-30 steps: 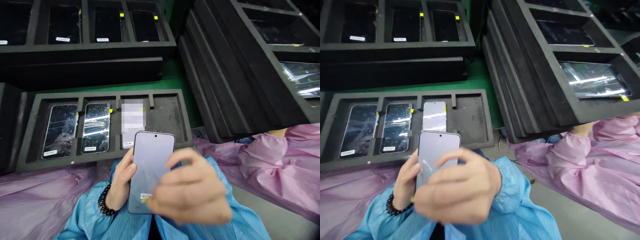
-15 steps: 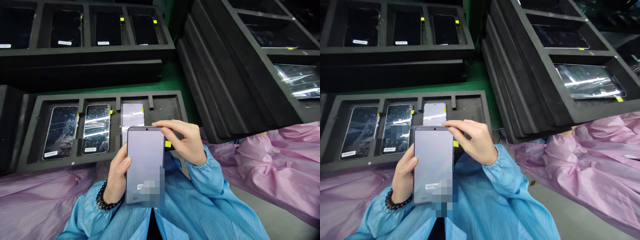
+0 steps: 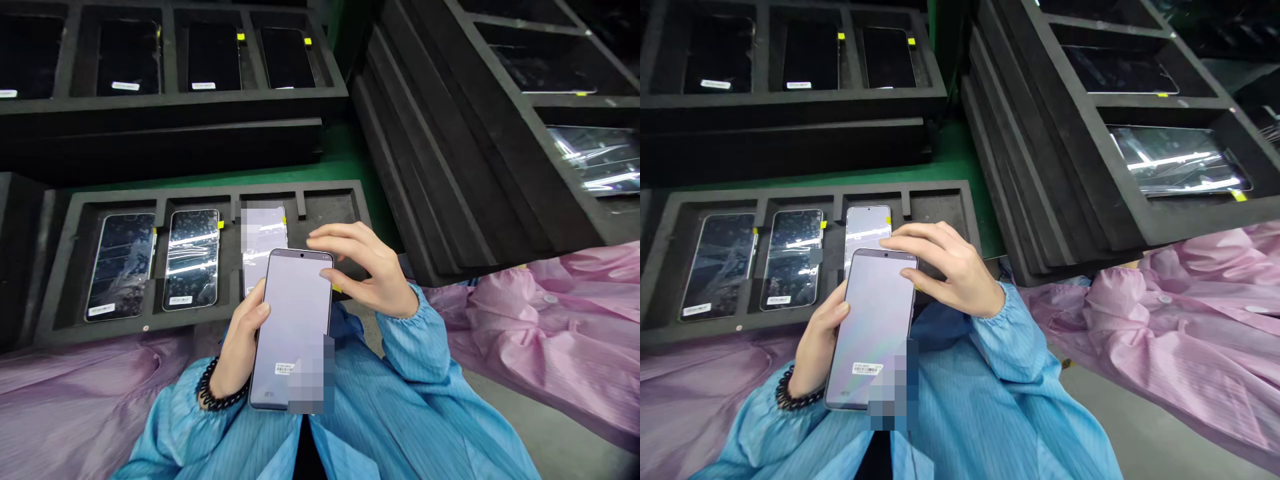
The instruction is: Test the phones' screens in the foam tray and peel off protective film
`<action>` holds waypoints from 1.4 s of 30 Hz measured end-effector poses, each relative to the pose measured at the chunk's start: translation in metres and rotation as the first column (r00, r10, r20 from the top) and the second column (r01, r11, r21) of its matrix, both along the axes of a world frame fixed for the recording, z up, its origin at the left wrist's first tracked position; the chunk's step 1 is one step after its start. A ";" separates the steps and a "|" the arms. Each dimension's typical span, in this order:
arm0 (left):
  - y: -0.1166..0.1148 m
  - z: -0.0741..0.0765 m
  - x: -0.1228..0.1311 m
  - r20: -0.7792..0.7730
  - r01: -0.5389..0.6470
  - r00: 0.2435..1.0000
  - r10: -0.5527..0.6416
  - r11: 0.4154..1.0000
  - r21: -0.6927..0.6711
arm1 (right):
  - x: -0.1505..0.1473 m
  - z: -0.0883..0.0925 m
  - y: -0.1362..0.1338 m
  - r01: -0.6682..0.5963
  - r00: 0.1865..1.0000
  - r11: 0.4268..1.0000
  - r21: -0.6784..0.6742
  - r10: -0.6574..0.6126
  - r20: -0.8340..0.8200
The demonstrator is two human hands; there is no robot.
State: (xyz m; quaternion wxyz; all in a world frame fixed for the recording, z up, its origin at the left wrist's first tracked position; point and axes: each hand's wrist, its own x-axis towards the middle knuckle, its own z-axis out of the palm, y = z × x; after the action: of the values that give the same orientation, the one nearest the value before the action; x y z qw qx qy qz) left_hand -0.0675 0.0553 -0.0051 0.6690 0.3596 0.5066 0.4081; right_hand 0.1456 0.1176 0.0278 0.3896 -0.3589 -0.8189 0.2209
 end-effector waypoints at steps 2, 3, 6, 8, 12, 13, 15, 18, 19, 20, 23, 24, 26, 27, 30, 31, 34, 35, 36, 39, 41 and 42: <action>0.003 0.002 0.000 0.022 0.015 1.000 -0.014 0.999 -0.033 | 0.008 0.000 0.002 -0.080 0.996 0.996 0.040 0.078 0.040; 0.004 0.003 0.000 0.029 0.027 0.999 -0.026 0.999 -0.041 | 0.011 0.001 0.003 -0.105 0.993 0.993 0.052 0.102 0.053; 0.005 0.003 0.000 0.039 0.071 0.997 -0.070 0.997 -0.032 | 0.016 0.005 0.006 -0.169 0.981 0.981 0.091 0.158 0.115; 0.005 0.001 0.000 0.038 0.100 0.994 -0.099 0.995 -0.020 | 0.016 0.011 0.008 -0.224 0.963 0.968 0.111 0.202 0.180; 0.005 -0.001 -0.002 0.034 0.155 0.987 -0.154 0.988 -0.012 | 0.017 0.025 0.015 -0.369 0.894 0.929 0.042 0.342 0.291; 0.005 0.000 -0.003 0.025 0.166 0.986 -0.166 0.986 -0.006 | 0.017 0.028 0.017 -0.399 0.874 0.917 0.012 0.376 0.307; 0.006 0.001 -0.005 -0.002 0.187 0.982 -0.187 0.982 0.013 | 0.018 0.032 0.021 -0.442 0.843 0.896 -0.039 0.430 0.322; 0.007 0.003 -0.007 -0.024 0.203 0.979 -0.202 0.978 0.053 | 0.019 0.036 0.026 -0.488 0.817 0.869 -0.076 0.486 0.309; 0.007 0.004 -0.008 -0.024 0.200 0.980 -0.199 0.977 0.070 | 0.019 0.036 0.027 -0.507 0.808 0.857 -0.090 0.509 0.298; 0.007 0.004 -0.009 -0.025 0.193 0.981 -0.192 0.977 0.091 | 0.020 0.037 0.028 -0.528 0.795 0.843 -0.105 0.534 0.288; 0.005 0.003 -0.010 -0.023 0.177 0.984 -0.175 0.975 0.132 | 0.020 0.037 0.031 -0.568 0.768 0.812 -0.130 0.581 0.269; 0.005 0.002 -0.010 -0.028 0.173 0.985 -0.170 0.975 0.137 | 0.020 0.037 0.032 -0.565 0.773 0.815 -0.125 0.576 0.265; 0.004 -0.001 -0.009 -0.051 0.146 0.989 -0.140 0.977 0.154 | 0.015 0.034 0.032 -0.526 0.811 0.845 -0.097 0.532 0.244; 0.004 -0.002 -0.008 -0.064 0.123 0.991 -0.113 0.978 0.168 | 0.011 0.032 0.032 -0.488 0.844 0.870 -0.075 0.492 0.213; 0.005 -0.005 -0.001 -0.059 0.034 0.998 -0.022 0.979 0.201 | -0.010 0.019 0.029 -0.297 0.955 0.955 0.002 0.297 0.015; 0.006 -0.005 0.001 -0.037 0.005 0.999 0.002 0.979 0.204 | -0.017 0.013 0.027 -0.225 0.971 0.974 0.013 0.226 -0.077; 0.009 -0.003 0.006 0.012 -0.051 0.999 0.049 0.980 0.192 | -0.038 -0.001 0.022 -0.082 0.955 0.996 -0.041 0.067 -0.288; 0.009 -0.003 0.007 0.019 -0.055 0.998 0.052 0.981 0.185 | -0.042 -0.004 0.020 -0.053 0.946 0.996 -0.073 0.026 -0.322; 0.009 -0.002 0.007 0.020 -0.051 0.999 0.048 0.983 0.179 | -0.045 -0.006 0.019 -0.023 0.941 0.995 -0.101 -0.012 -0.338; 0.007 0.000 0.008 0.016 -0.039 0.999 0.037 0.984 0.176 | -0.048 -0.007 0.017 0.039 0.942 0.988 -0.151 -0.087 -0.325; 0.006 0.002 0.009 0.022 -0.044 0.999 0.041 0.985 0.169 | -0.047 -0.006 0.017 0.061 0.946 0.983 -0.173 -0.112 -0.304; 0.005 0.004 0.010 0.029 -0.042 0.999 0.038 0.987 0.153 | -0.047 -0.005 0.017 0.066 0.949 0.980 -0.186 -0.119 -0.291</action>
State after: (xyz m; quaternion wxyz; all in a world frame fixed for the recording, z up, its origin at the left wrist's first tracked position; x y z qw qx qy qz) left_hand -0.0579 0.0607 -0.0014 0.6374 0.3945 0.4722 0.4638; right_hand 0.0990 0.1351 0.0223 0.4869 -0.3919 -0.7097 0.3251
